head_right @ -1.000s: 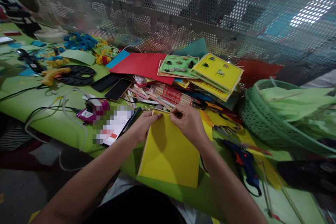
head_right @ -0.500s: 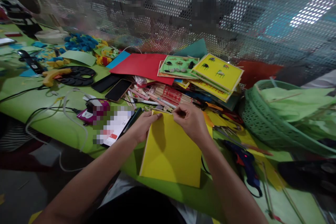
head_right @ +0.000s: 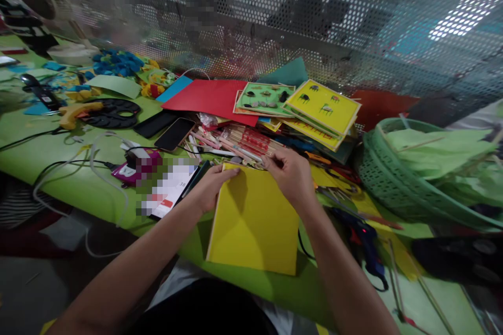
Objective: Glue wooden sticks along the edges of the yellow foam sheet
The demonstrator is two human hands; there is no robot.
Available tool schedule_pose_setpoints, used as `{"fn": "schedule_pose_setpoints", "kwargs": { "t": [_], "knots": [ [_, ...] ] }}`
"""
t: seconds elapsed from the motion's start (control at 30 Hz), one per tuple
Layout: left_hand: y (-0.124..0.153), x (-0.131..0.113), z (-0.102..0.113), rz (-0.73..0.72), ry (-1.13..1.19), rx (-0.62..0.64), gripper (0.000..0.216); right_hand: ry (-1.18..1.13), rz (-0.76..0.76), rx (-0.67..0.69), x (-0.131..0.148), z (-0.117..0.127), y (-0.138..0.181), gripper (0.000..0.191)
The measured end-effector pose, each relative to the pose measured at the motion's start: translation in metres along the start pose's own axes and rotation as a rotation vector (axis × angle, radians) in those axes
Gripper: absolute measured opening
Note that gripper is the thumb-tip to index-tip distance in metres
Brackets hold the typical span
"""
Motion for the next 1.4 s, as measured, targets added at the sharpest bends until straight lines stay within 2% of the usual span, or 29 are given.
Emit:
{"fn": "schedule_pose_setpoints", "kwargs": {
  "t": [0.1, 0.17, 0.3, 0.37, 0.5, 0.67, 0.93, 1.2, 1.4],
  "knots": [
    [0.002, 0.0, -0.002, 0.005, 0.0, 0.021, 0.028, 0.031, 0.026, 0.0, -0.002, -0.001, -0.001, 0.007],
    [0.003, 0.0, -0.004, 0.008, -0.004, 0.035, 0.029, -0.031, 0.027, 0.052, 0.0, -0.005, 0.0, 0.015],
    [0.002, 0.002, -0.005, 0.006, -0.015, 0.05, 0.028, -0.099, 0.009, 0.221, 0.011, -0.021, 0.007, 0.016],
    [0.002, 0.003, -0.006, 0.008, -0.022, 0.057, 0.028, -0.094, -0.015, 0.251, 0.013, -0.025, 0.01, 0.015],
    [0.002, 0.006, -0.007, 0.015, -0.034, 0.071, 0.028, -0.029, -0.043, 0.256, 0.012, -0.029, 0.013, 0.015],
    [0.001, 0.006, -0.007, 0.01, -0.035, 0.069, 0.026, 0.051, 0.005, 0.265, 0.015, -0.032, 0.013, 0.016],
    [0.0, 0.007, -0.007, 0.016, -0.02, 0.073, 0.029, -0.006, 0.006, 0.225, 0.017, -0.033, 0.014, 0.014],
    [-0.002, 0.006, -0.006, -0.002, -0.008, 0.073, 0.024, -0.07, -0.05, 0.328, 0.01, -0.036, 0.014, 0.02],
    [0.004, 0.004, -0.011, -0.014, -0.009, 0.119, 0.025, -0.024, -0.07, 0.304, 0.01, -0.035, 0.014, 0.016]
  ]
}}
Point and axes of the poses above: each hand's wrist, its own y-axis away from the middle knuckle, its own z-axis out of the back of the hand, x = y × z, the point moved 10 cm from there along -y, towards the middle knuckle, and after that the axes turned 9 degrees about -x, right-handed, at the moved point
